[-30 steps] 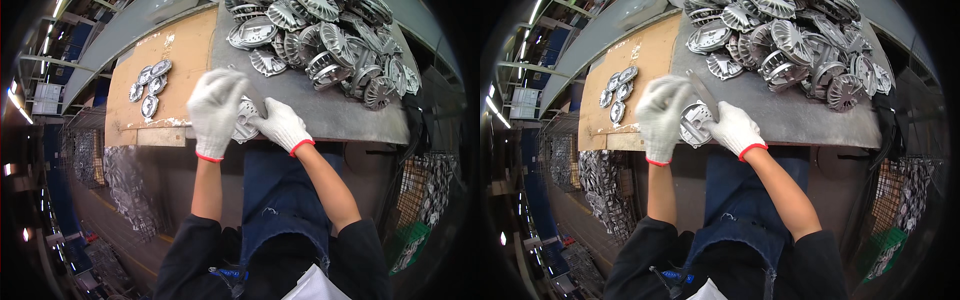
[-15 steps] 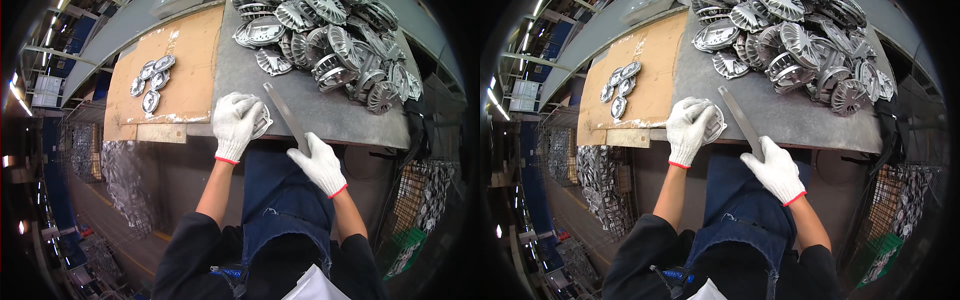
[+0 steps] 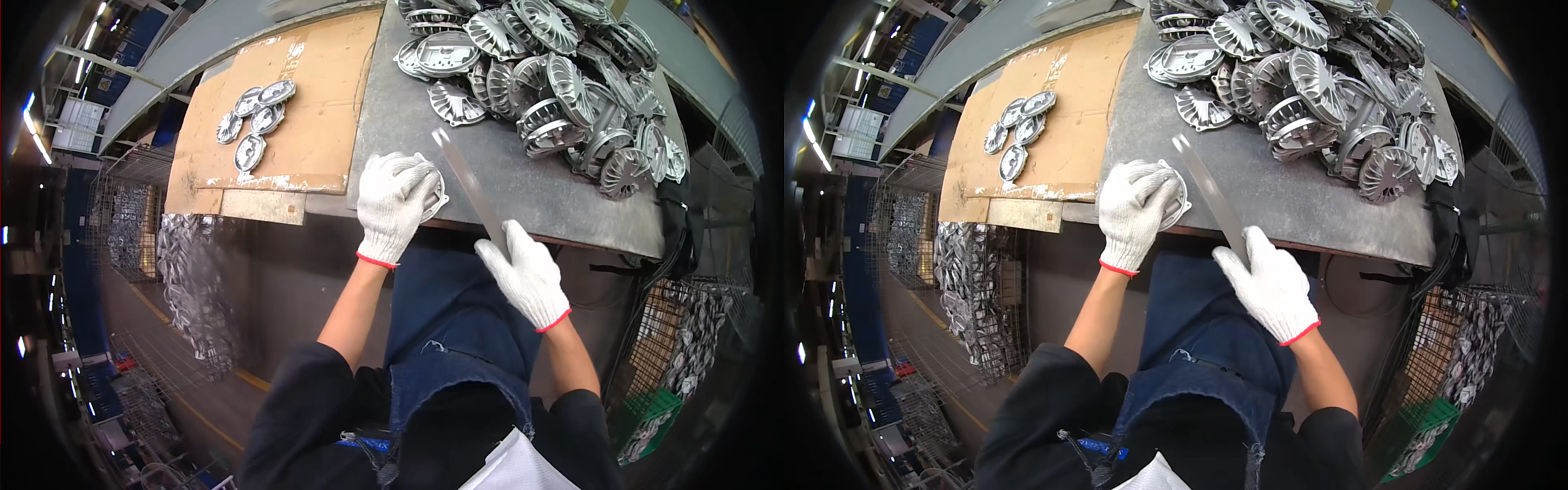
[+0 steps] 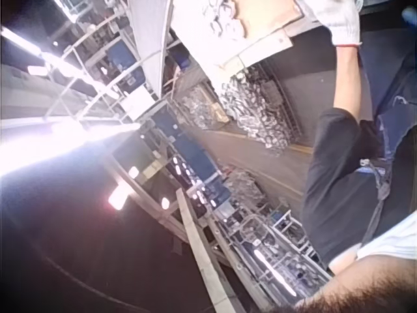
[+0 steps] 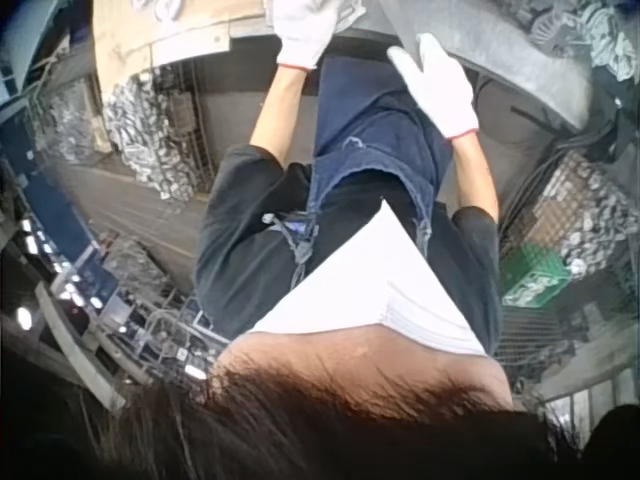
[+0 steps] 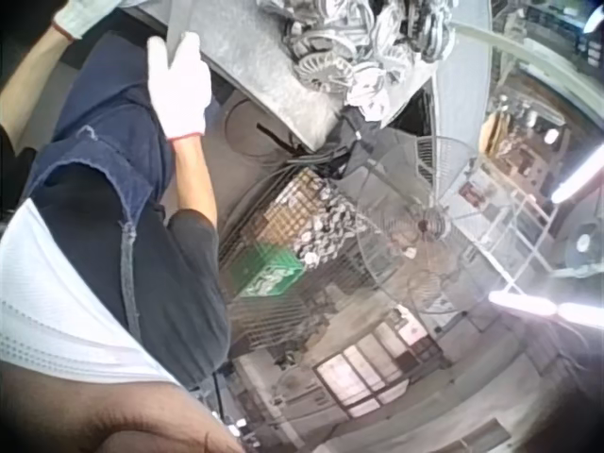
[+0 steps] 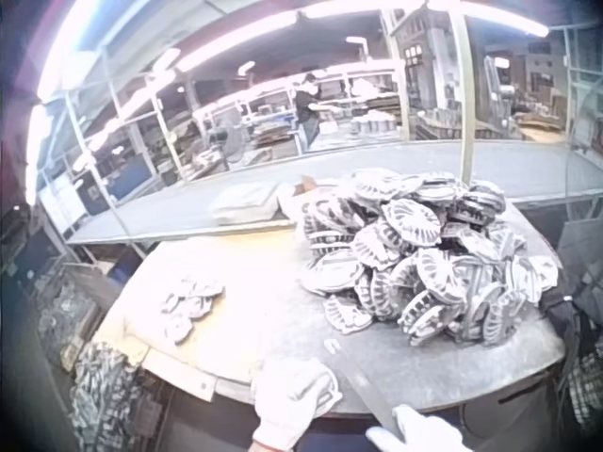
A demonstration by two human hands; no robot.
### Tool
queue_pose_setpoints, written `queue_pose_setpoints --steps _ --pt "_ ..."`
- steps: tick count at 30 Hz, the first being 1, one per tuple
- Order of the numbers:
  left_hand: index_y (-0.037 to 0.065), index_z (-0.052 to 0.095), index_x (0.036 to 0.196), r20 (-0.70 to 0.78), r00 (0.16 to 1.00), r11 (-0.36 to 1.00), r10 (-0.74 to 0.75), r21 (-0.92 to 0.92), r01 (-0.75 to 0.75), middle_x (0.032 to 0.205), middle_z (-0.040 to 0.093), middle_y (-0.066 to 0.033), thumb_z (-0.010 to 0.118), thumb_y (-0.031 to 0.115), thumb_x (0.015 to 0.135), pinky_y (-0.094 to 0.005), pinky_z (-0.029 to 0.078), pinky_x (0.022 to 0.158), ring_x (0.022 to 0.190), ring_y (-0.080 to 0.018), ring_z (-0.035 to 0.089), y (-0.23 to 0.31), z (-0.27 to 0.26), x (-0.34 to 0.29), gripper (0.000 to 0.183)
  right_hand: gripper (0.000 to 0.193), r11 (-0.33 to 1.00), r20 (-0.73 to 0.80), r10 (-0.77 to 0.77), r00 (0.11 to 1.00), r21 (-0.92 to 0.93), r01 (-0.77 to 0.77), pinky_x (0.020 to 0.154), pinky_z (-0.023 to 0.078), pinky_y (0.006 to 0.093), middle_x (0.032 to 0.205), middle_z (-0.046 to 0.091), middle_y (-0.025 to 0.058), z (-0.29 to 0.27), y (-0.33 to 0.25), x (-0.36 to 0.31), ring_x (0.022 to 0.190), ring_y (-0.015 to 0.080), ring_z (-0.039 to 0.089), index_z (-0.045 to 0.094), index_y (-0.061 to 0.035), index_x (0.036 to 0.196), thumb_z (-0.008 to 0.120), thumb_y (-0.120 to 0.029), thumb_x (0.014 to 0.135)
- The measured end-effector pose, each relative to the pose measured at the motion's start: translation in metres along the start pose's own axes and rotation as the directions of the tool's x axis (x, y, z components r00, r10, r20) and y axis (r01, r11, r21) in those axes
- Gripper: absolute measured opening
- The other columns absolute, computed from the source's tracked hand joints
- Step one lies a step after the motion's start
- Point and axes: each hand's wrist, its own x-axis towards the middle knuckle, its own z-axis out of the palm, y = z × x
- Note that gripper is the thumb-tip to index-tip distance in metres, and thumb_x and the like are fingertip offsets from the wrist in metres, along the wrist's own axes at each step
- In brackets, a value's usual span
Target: The person files the edges of circular metal components by hand with a hand file to remove burrs and imperfections, bracing each component on a cardboard surface.
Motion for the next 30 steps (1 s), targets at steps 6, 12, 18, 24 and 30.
queue_pose_setpoints --steps 6,12,18,24,30 --pt "0.010 0.088 0.100 0.029 0.995 0.995 0.091 0.030 -0.092 0.107 0.083 -0.0072 0.088 0.014 0.084 -0.0433 0.058 0.098 0.108 -0.0309 0.075 -0.004 -0.004 -0.002 0.017 0.041 0.927 -0.289 -0.343 0.894 0.052 0.373 0.061 0.055 0.0484 0.078 0.073 0.0176 -0.025 -0.051 -0.011 0.067 0.0404 0.075 0.061 -0.0048 0.123 0.076 -0.040 0.108" --pt "0.011 0.088 0.098 0.054 0.995 0.994 0.089 0.057 -0.092 0.108 0.083 -0.0060 0.089 0.020 0.081 -0.0431 0.058 0.098 0.108 -0.0303 0.074 -0.003 0.000 0.000 0.019 0.045 0.836 -0.076 -0.423 0.903 -0.417 0.357 0.056 0.056 0.0536 0.069 0.072 0.0212 0.005 -0.007 0.014 0.064 0.0419 0.075 0.058 -0.0039 0.120 0.066 -0.047 0.113" --pt "0.013 0.088 0.097 0.055 0.997 0.997 0.051 0.049 -0.053 0.106 0.082 -0.0051 0.089 0.022 0.081 -0.0425 0.058 0.100 0.110 -0.0294 0.073 0.000 -0.004 -0.001 0.018 0.044 0.923 -0.202 -0.360 0.911 -0.217 0.317 0.060 0.057 0.0523 0.070 0.072 0.0210 -0.006 -0.027 -0.001 0.064 0.0415 0.075 0.058 -0.0037 0.120 0.066 -0.046 0.113" --pt "0.019 0.088 0.093 0.147 0.989 0.986 -0.008 0.164 -0.017 0.103 0.080 0.0001 0.088 0.028 0.080 -0.0433 0.056 0.099 0.108 -0.0282 0.072 -0.005 0.001 0.000 0.016 0.041 0.828 -0.076 -0.452 0.889 -0.406 0.387 0.058 0.058 0.0521 0.068 0.072 0.0189 0.004 -0.010 0.011 0.061 0.0404 0.074 0.058 -0.0057 0.122 0.066 -0.045 0.113" --pt "0.018 0.088 0.094 0.058 0.998 0.999 -0.005 0.042 0.003 0.103 0.081 -0.0007 0.088 0.028 0.081 -0.0421 0.057 0.097 0.108 -0.0280 0.073 -0.003 -0.001 -0.001 0.016 0.040 0.917 -0.169 -0.371 0.913 -0.225 0.330 0.058 0.058 0.0525 0.067 0.072 0.0188 0.005 -0.020 0.006 0.061 0.0413 0.074 0.057 -0.0062 0.118 0.066 -0.044 0.113"
